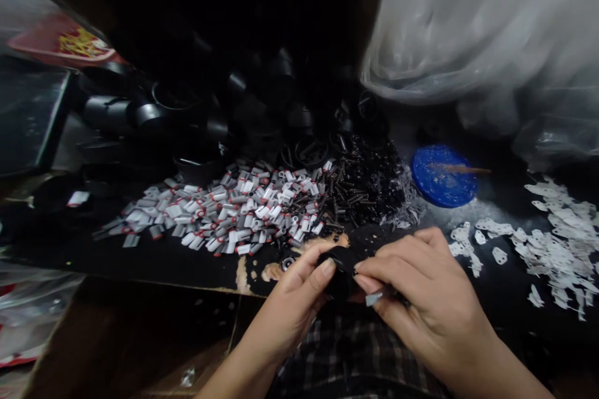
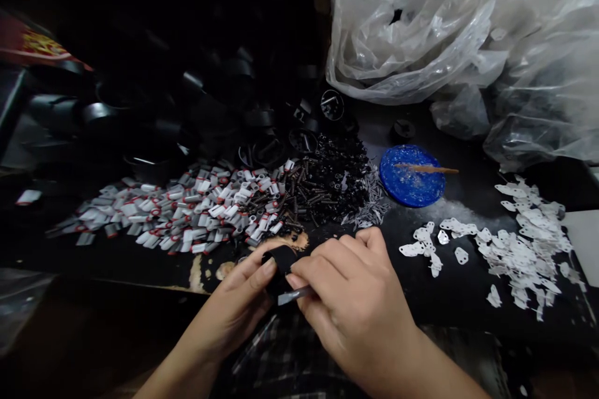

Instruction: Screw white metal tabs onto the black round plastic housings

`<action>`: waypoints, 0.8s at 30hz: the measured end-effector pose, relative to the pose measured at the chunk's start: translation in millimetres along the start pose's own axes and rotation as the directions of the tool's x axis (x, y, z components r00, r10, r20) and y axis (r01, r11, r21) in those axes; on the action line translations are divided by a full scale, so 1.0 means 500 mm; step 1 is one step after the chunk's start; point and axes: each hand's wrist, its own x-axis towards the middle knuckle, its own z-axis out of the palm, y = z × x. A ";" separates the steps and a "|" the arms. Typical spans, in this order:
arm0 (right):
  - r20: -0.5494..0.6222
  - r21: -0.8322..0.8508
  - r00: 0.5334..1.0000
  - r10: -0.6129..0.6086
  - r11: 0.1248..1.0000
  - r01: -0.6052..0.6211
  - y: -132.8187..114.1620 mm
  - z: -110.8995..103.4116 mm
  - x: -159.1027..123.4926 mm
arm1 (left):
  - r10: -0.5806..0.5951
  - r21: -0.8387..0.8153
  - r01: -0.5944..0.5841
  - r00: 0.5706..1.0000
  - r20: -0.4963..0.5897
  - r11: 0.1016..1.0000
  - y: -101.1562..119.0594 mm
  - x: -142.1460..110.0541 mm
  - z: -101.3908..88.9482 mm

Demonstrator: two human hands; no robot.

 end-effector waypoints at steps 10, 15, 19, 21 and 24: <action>0.308 0.133 0.920 0.240 0.947 -0.291 0.004 -0.021 -0.007 | 0.023 -0.022 -0.030 0.960 -0.281 0.999 0.028 -0.013 0.012; 0.306 0.041 0.935 0.177 0.979 -0.199 0.004 -0.029 -0.005 | 0.028 0.131 -0.006 0.985 -0.170 0.991 0.033 -0.016 -0.004; 0.281 -0.056 0.949 0.144 0.989 -0.133 0.001 -0.029 -0.009 | 0.004 0.328 0.023 0.997 -0.083 0.944 0.035 -0.010 -0.008; 0.279 -0.058 0.947 0.160 0.987 -0.150 -0.001 -0.030 -0.012 | -0.008 0.412 0.027 0.999 -0.048 0.911 0.038 -0.008 -0.010; 0.305 0.027 0.918 0.253 0.961 -0.274 -0.002 -0.036 -0.017 | 0.092 0.561 -0.080 0.996 0.006 0.824 0.044 -0.011 -0.018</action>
